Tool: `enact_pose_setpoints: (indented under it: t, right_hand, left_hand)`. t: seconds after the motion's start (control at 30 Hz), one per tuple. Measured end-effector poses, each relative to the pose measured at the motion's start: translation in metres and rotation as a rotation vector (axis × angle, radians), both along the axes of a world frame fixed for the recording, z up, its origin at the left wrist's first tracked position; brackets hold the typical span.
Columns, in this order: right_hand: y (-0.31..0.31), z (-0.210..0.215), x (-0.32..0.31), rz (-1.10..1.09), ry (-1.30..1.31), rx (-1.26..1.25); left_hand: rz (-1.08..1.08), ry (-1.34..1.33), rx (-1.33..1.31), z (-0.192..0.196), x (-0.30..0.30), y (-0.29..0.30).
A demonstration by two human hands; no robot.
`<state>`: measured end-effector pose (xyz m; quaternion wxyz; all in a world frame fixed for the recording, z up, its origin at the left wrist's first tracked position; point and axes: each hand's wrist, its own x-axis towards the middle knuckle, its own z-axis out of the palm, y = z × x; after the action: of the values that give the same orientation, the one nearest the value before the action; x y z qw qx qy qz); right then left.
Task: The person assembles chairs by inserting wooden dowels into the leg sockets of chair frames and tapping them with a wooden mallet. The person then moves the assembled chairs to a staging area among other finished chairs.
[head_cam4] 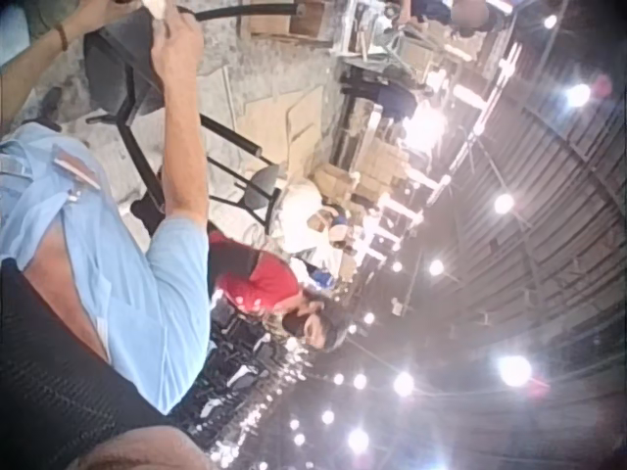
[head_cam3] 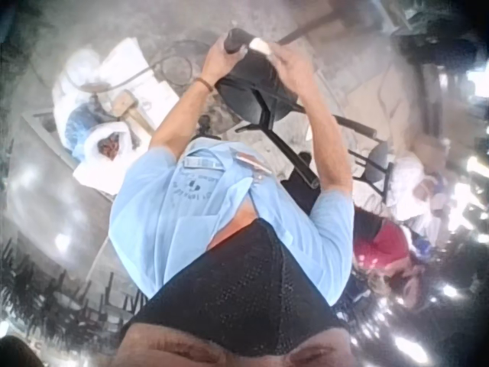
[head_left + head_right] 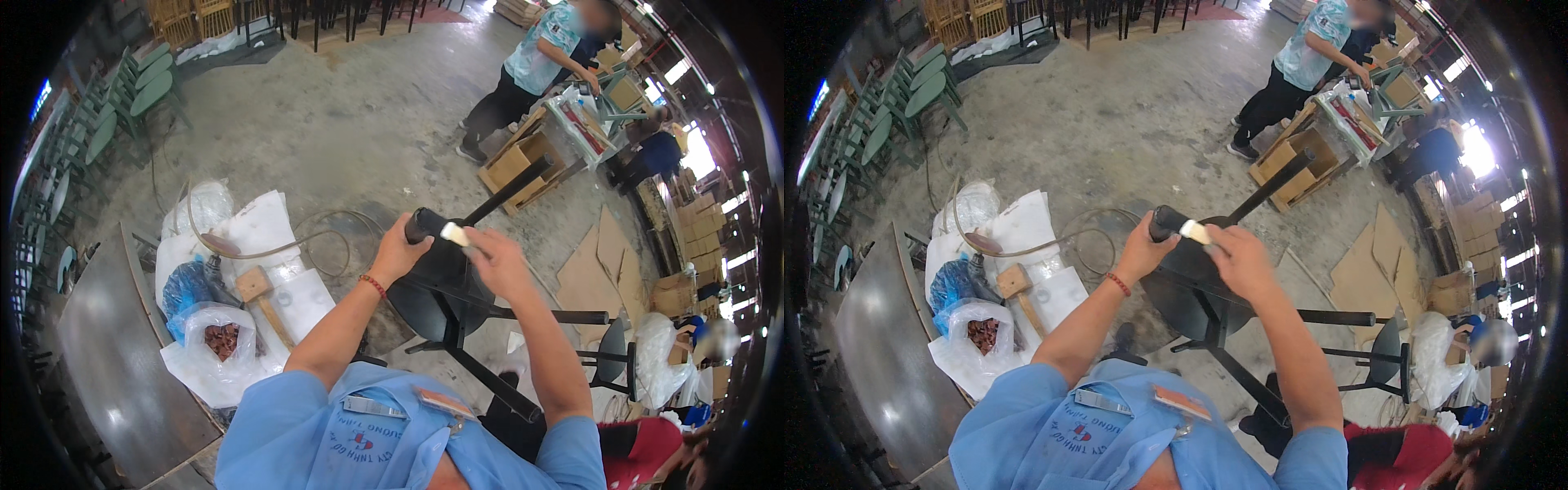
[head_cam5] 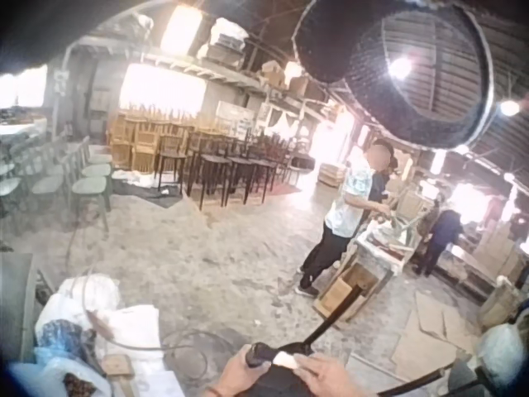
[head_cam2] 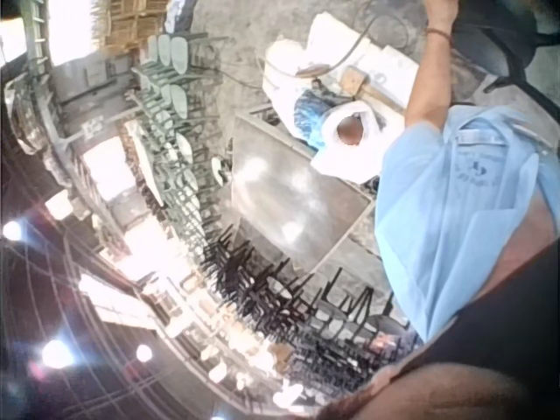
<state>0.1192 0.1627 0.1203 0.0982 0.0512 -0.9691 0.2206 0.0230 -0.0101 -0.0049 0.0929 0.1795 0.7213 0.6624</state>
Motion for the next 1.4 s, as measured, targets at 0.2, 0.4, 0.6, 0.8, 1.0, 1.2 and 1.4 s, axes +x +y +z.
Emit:
enact_pose_setpoints:
  t: [0.2,0.4,0.6,0.8,1.0,1.2,1.4]
  right_hand:
    - [0.065,0.012,0.062,-0.191,0.004,-0.206]
    - [0.065,0.014,0.112,-0.273,-0.005,-0.446]
    - [0.043,-0.015,0.133,-0.045,0.086,-0.443]
    - [0.06,-0.031,0.175,-0.011,-0.123,-0.53]
    - [0.13,-0.08,0.207,-0.129,-0.349,-0.601]
    - [0.146,-0.093,0.171,0.02,-0.47,-0.558]
    - [0.122,-0.053,0.125,0.195,-0.562,-0.338]
  left_hand:
    - [0.145,0.091,-0.003,-0.024,0.007,0.005]
    - [-0.026,-0.028,-0.022,-0.024,0.11,0.016]
    - [-0.326,-0.205,0.258,0.065,0.17,0.065]
    - [-0.086,-0.259,0.326,0.037,0.215,0.083]
    - [0.34,-0.248,0.344,-0.02,0.242,0.022]
    - [0.868,-0.126,-0.219,-0.085,0.311,-0.086]
    - [1.299,-0.522,-0.411,-0.135,0.405,-0.198]
